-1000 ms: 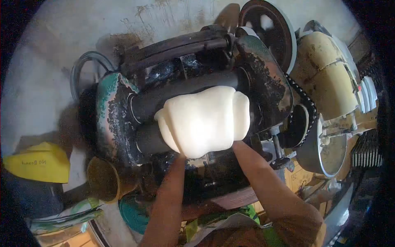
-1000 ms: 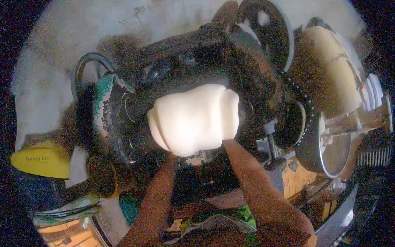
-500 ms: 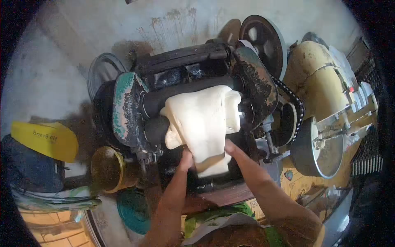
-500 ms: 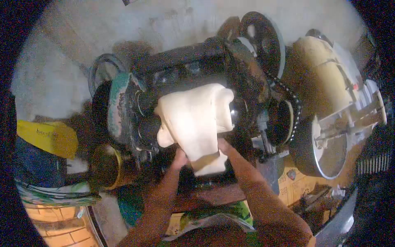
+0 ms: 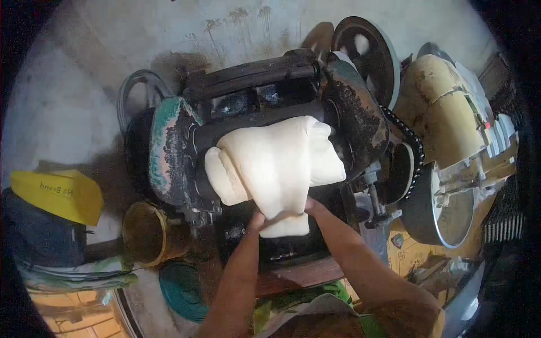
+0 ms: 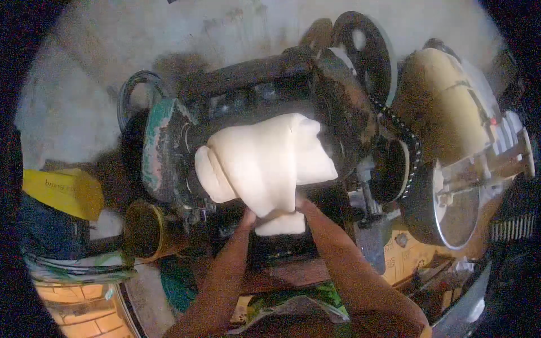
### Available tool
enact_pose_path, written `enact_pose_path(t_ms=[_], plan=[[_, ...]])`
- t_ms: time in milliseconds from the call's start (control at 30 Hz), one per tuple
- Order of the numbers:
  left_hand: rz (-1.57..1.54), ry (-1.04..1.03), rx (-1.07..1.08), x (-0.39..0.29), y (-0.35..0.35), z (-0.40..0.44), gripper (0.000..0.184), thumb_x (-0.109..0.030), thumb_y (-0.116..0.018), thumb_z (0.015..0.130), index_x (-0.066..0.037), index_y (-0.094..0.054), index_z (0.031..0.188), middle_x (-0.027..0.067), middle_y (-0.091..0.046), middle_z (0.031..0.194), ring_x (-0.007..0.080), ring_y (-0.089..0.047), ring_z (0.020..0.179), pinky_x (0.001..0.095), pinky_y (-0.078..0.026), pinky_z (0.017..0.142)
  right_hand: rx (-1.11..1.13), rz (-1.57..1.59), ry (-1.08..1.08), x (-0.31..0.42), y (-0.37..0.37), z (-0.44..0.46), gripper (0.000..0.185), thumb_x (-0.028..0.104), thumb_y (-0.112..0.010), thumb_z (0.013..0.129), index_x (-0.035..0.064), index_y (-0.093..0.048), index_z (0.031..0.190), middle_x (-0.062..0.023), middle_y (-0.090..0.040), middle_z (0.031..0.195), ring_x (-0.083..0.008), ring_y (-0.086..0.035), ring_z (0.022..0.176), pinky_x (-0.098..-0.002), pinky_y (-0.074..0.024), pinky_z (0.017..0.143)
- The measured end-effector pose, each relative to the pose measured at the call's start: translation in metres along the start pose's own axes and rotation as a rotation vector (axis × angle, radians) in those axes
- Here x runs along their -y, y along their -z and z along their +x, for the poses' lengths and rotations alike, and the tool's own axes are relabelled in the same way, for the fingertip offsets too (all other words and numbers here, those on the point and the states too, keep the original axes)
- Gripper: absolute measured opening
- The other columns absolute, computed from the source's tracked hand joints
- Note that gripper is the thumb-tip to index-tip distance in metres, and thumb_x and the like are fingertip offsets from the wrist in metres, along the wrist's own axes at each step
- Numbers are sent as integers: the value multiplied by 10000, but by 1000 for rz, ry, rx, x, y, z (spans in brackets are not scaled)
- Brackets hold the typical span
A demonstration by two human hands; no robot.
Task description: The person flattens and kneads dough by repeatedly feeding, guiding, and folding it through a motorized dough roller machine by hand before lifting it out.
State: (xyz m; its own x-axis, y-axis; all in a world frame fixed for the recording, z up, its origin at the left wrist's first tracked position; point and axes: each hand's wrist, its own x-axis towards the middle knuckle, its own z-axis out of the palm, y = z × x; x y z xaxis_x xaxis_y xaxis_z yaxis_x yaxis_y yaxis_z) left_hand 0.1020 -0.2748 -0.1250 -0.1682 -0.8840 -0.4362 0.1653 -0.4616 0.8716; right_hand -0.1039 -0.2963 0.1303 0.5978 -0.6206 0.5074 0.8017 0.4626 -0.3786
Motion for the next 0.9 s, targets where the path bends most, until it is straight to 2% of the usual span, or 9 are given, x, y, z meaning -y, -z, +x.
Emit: enact_pose_path(t_ms=[67, 100, 200, 367, 467, 633, 733, 833, 900], plan=[[-83, -417, 117, -75, -31, -34, 600, -492, -458, 989, -33, -511, 1373, 101, -582, 1297, 224, -572, 1158, 366, -474, 941, -888, -570, -412, 4, 25, -19, 451, 270, -580, 975, 10, -552, 1342, -114, -625, 1270, -200, -609, 1102, -369, -511, 940], [-81, -422, 118, -93, -38, -39, 600, -492, -458, 989, -33, -511, 1373, 101, -582, 1297, 224, -572, 1158, 366, -474, 941, -883, -573, -409, 6, 20, -19, 451, 270, -580, 975, 10, -552, 1342, -114, -625, 1270, -200, -609, 1102, -369, -511, 940], [-232, 59, -24, -135, -55, -55, 513, -338, -455, 1025, 9, -447, 1403, 152, -552, 1352, 208, -551, 1201, 363, -457, 1010, -757, -582, -424, 19, -6, -11, 462, 269, -582, 972, -3, -546, 1344, -113, -625, 1270, -193, -622, 1074, -367, -517, 932], [60, 41, -31, -164, -70, -122, 560, -417, -456, 1011, -1, -474, 1386, 135, -573, 1327, 210, -569, 1177, 359, -463, 985, -923, -689, -443, 3, -22, -40, 436, 275, -551, 990, -13, -560, 1317, -155, -636, 1232, -211, -630, 1068, -355, -519, 914], [-150, -160, -83, -184, -90, -163, 570, -438, -478, 991, 6, -520, 1346, 127, -614, 1270, 231, -600, 1124, 367, -481, 948, -913, -706, -357, -4, -31, -51, 408, 258, -542, 994, -14, -585, 1295, -147, -647, 1211, -201, -643, 1025, -348, -529, 874], [-454, -173, -145, -213, -118, -226, 507, -365, -579, 950, 11, -569, 1290, 126, -658, 1179, 252, -638, 1041, 378, -509, 889, -820, -562, -298, -4, -88, -55, 435, 274, -549, 986, -20, -570, 1306, -141, -652, 1197, -198, -653, 976, -347, -539, 834], [-26, -190, -4, -212, -120, -242, 499, -308, -676, 890, 15, -584, 1260, 139, -674, 1122, 273, -659, 988, 390, -529, 850, -878, -599, -302, 0, -127, -59, 458, 289, -562, 973, -27, -563, 1305, -147, -654, 1182, -204, -660, 956, -352, -548, 814], [-87, -138, -1, -217, -128, -266, 561, -321, -737, 829, 3, -587, 1261, 151, -670, 1101, 276, -663, 958, 407, -527, 850, -936, -644, -312, -3, -189, -58, 428, 288, -546, 980, -15, -574, 1281, -140, -664, 1138, -221, -671, 945, -366, -554, 829], [-115, -114, -2, -219, -129, -267, 594, -328, -768, 799, -3, -589, 1262, 158, -668, 1091, 277, -665, 943, 416, -525, 850, -961, -664, -315, -5, -190, -57, 413, 287, -537, 984, -10, -580, 1268, -136, -670, 1116, -229, -677, 939, -373, -557, 836]])
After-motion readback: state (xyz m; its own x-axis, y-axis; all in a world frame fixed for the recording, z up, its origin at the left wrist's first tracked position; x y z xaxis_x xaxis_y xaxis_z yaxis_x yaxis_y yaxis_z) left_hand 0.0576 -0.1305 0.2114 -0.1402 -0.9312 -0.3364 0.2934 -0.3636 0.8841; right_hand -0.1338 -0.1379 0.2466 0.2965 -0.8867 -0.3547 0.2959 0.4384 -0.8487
